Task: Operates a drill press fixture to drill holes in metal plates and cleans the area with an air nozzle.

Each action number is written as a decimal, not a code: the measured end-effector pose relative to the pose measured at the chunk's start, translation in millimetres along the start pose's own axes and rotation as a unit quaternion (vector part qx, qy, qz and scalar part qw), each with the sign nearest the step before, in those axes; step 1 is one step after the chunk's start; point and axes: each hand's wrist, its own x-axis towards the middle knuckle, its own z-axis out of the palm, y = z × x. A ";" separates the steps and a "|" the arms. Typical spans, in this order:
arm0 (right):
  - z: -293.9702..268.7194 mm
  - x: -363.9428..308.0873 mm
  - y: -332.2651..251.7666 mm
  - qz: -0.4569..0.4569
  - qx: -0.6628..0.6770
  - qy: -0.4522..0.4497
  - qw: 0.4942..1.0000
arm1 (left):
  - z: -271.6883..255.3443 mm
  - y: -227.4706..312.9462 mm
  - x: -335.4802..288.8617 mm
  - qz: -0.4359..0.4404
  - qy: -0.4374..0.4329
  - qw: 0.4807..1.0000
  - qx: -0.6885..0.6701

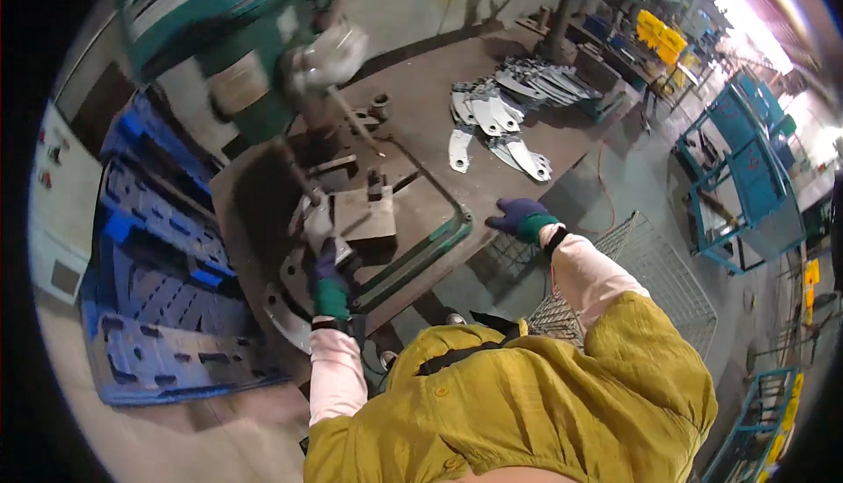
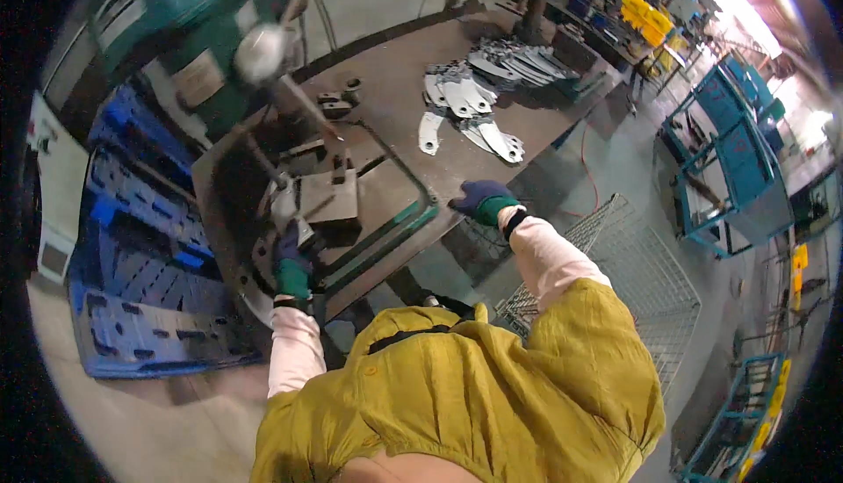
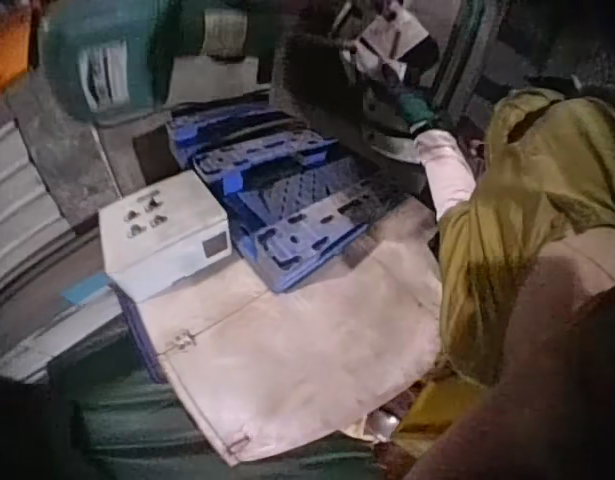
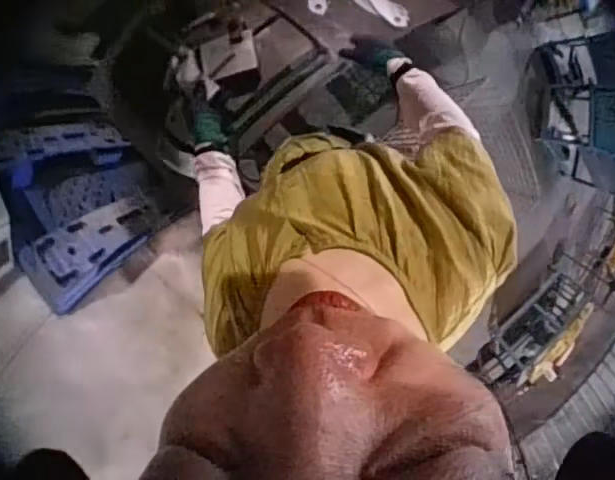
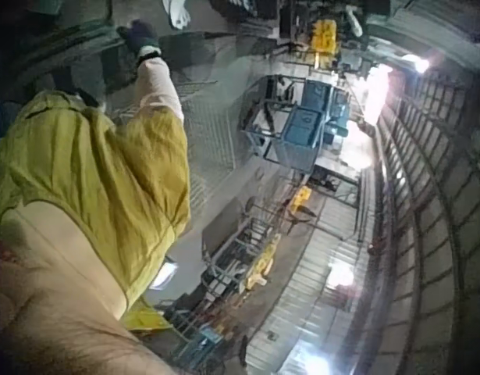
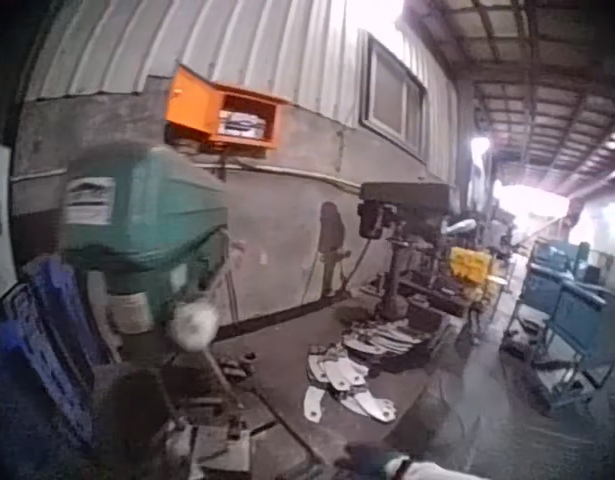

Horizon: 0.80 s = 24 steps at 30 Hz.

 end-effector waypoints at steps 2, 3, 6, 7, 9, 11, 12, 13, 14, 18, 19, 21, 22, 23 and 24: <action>-1.6 21.7 45.3 0.074 0.023 0.007 0.997 | -25.2 -1.1 11.4 0.011 -0.020 1.000 0.014; 2.4 31.3 73.9 0.127 0.029 0.022 0.991 | -23.5 3.9 13.6 -0.045 0.004 0.999 -0.017; -5.1 48.0 112.1 0.226 0.090 0.085 0.966 | -37.3 -3.7 15.3 0.088 -0.069 0.981 0.156; -9.5 53.2 119.2 0.251 0.117 0.108 0.955 | -36.9 -2.7 11.9 0.103 -0.082 0.972 0.194; -7.5 78.3 141.8 0.278 0.097 0.126 0.947 | -33.0 -6.2 11.0 0.116 -0.088 0.961 0.234; 3.6 99.4 151.4 0.246 0.079 0.172 0.951 | -15.9 -3.0 -6.9 0.117 -0.057 0.962 0.242; 18.0 112.3 168.0 0.226 0.073 0.217 0.947 | -5.7 -1.1 -13.4 0.118 -0.042 0.962 0.244; 25.3 123.4 175.0 0.208 0.081 0.212 0.951 | -12.9 -2.5 -13.7 0.140 -0.028 0.969 0.202; 30.5 132.7 178.6 0.193 0.091 0.211 0.954 | -15.9 -4.9 -9.5 0.161 -0.022 0.973 0.161; 35.5 146.3 171.8 0.160 -0.031 0.123 0.979 | -0.7 9.3 -4.6 0.030 0.091 0.993 0.075; 28.0 147.7 157.7 0.147 -0.053 0.102 0.982 | 2.1 8.1 -7.8 0.023 0.117 0.991 0.056; 22.1 149.7 156.6 0.132 -0.068 0.100 0.984 | 4.3 8.4 -15.4 0.029 0.114 0.988 0.102; 18.6 152.7 160.1 0.121 -0.059 0.089 0.987 | 3.8 6.9 -19.5 0.047 0.096 0.982 0.158; 14.6 156.0 161.9 0.112 -0.050 0.078 0.989 | 4.6 7.6 -16.2 0.029 0.104 0.987 0.115; 10.4 159.1 164.6 0.104 -0.039 0.066 0.992 | 3.8 9.0 -14.3 0.010 0.111 0.991 0.073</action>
